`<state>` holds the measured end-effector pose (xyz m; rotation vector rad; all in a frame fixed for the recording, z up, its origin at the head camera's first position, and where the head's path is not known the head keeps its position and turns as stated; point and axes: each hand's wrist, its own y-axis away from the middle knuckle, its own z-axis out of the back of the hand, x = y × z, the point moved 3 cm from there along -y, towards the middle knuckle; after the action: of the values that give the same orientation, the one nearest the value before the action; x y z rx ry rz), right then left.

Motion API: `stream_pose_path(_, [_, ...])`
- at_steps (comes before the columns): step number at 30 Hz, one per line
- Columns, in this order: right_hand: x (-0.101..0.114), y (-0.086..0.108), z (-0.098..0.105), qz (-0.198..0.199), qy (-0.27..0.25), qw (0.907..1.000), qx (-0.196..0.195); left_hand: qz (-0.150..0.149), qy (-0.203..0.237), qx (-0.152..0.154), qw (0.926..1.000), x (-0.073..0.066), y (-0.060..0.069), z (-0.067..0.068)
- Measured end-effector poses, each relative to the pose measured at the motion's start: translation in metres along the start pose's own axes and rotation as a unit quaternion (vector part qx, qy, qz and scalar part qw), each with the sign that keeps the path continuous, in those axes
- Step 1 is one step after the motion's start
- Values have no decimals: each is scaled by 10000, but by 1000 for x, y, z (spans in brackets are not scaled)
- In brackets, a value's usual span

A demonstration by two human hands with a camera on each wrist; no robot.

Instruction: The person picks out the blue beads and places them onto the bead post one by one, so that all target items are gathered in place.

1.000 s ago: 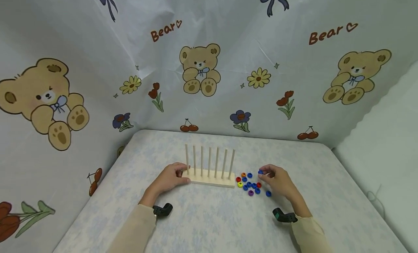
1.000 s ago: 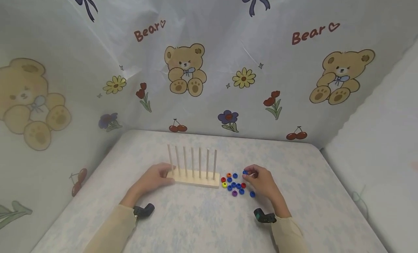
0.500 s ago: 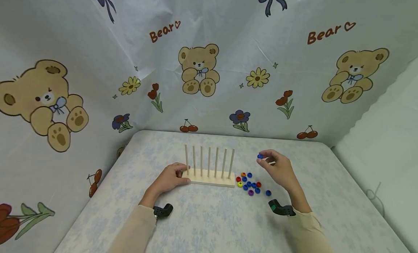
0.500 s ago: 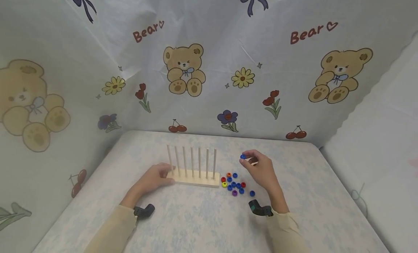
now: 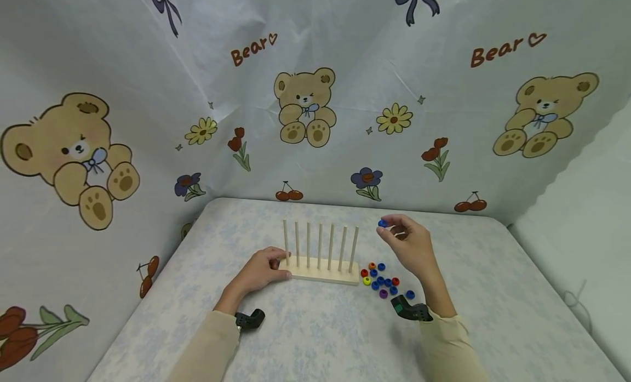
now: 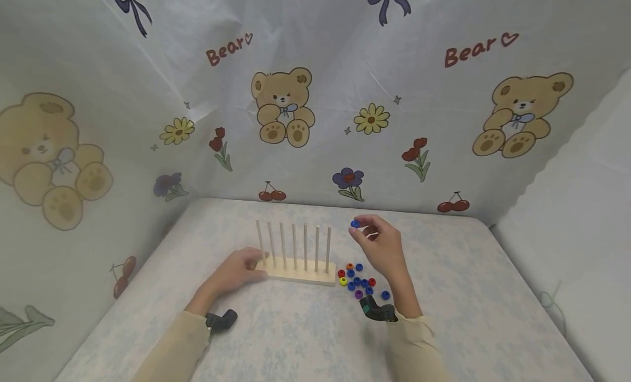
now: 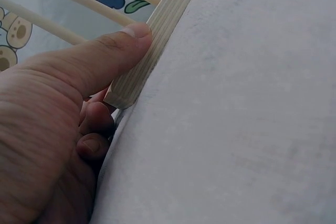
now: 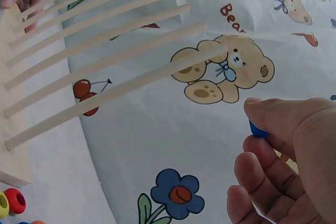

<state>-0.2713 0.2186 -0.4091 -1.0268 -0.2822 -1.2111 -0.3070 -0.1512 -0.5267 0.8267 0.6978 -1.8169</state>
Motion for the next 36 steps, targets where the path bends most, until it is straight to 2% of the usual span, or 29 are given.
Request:
stream_pose_path(4, [4, -1, -4, -88, -159, 9996, -195, -27, -57, 43, 10000, 4, -3, -2])
stream_pose_path(9, [12, -4, -17, -110, -583, 9982, -128, 187, -156, -180, 9995, 13, 3, 3])
stream_pose_path(12, [17, -4, -21, -55, -763, 9969, -201, 167, -21, -149, 9997, 12, 5, 4])
stream_pose_path(16, [23, -2, -20, 76, -851, 9955, -408, 59, -1, -15, 10000, 10, 1, 0])
stream_pose_path(23, [32, -1, -24, 129, -1170, 9920, -466, 39, -13, -67, 10000, 7, -4, -1])
stream_pose_path(30, [46, 3, -30, -83, -1063, 9935, -409, 109, -40, -11, 9999, 5, -2, -1])
stream_pose_path(36, [69, 9, -27, 19, -979, 9949, -240, 93, -12, -45, 9999, 9, -3, -2])
